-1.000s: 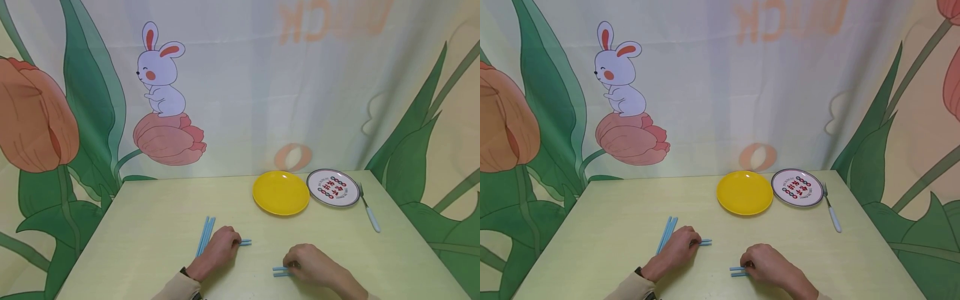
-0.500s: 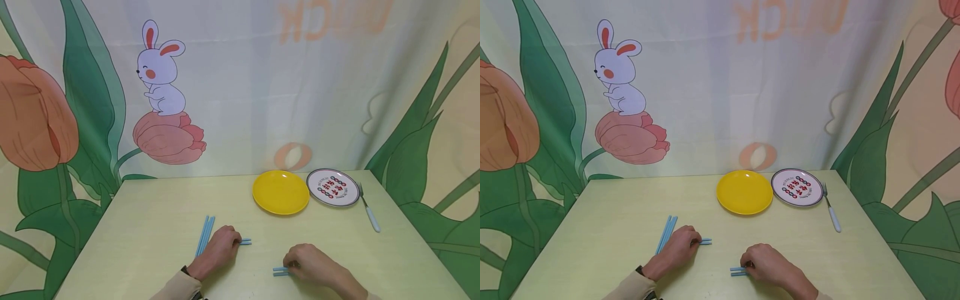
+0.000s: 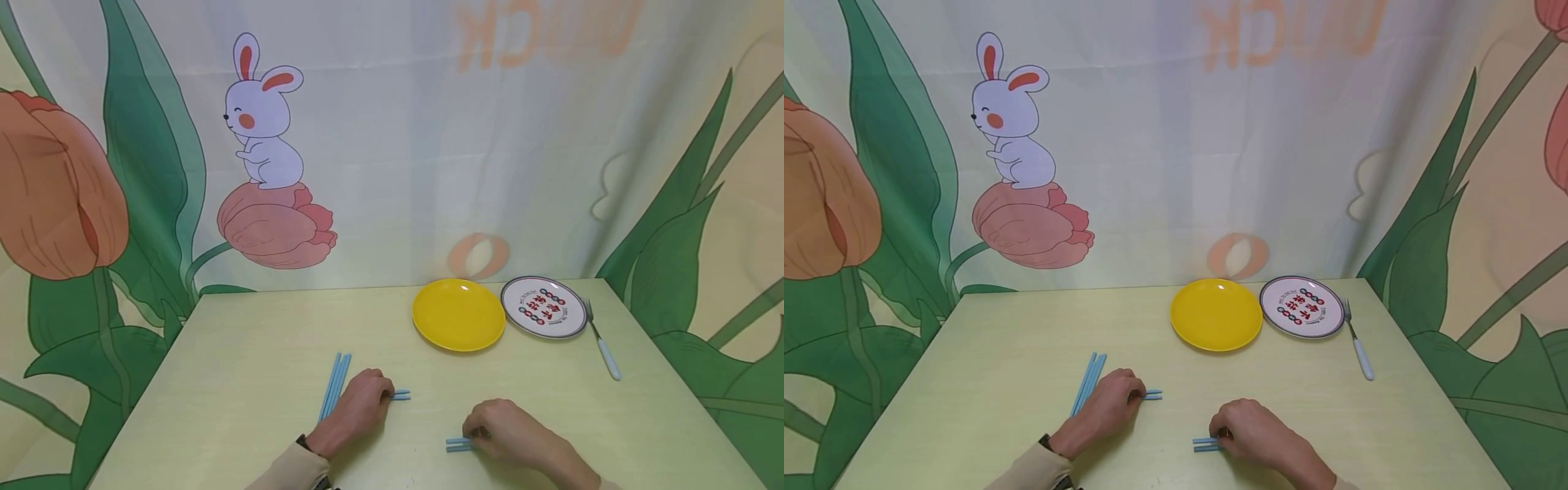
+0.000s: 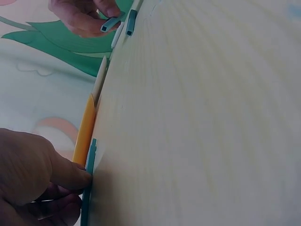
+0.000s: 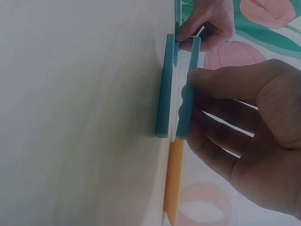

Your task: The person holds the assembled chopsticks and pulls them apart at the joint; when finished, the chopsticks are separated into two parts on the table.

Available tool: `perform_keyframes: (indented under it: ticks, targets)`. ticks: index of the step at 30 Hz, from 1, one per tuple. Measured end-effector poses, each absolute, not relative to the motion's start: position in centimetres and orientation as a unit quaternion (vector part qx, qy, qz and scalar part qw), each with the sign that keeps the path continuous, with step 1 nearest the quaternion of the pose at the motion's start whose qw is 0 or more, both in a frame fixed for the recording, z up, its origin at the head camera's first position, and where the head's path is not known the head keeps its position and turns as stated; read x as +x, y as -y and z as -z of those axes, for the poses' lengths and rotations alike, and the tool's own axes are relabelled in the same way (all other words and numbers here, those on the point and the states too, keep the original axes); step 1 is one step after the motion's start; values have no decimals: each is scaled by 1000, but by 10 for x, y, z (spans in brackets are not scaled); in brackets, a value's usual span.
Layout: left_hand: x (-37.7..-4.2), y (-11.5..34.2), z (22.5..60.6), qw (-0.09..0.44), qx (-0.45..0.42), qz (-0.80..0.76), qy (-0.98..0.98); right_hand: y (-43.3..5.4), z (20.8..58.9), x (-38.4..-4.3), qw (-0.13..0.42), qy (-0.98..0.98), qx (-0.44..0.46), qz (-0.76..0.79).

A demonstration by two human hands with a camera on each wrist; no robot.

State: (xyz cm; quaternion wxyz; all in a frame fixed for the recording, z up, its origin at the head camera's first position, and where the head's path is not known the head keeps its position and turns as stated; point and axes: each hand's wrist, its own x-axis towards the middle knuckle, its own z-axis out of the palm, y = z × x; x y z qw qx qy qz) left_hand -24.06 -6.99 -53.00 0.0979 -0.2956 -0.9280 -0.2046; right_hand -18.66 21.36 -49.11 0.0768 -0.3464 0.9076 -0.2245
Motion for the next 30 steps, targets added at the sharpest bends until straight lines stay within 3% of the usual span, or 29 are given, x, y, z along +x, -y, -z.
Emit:
perform_keyframes:
  ticks: [19, 30]
  targets:
    - [-237, 73, 526, 68, -279, 214, 934, -213, 496, -187, 79, -907, -348, 222]
    - [-229, 82, 521, 89, -272, 217, 933, -212, 498, -188, 79, -906, -353, 218]
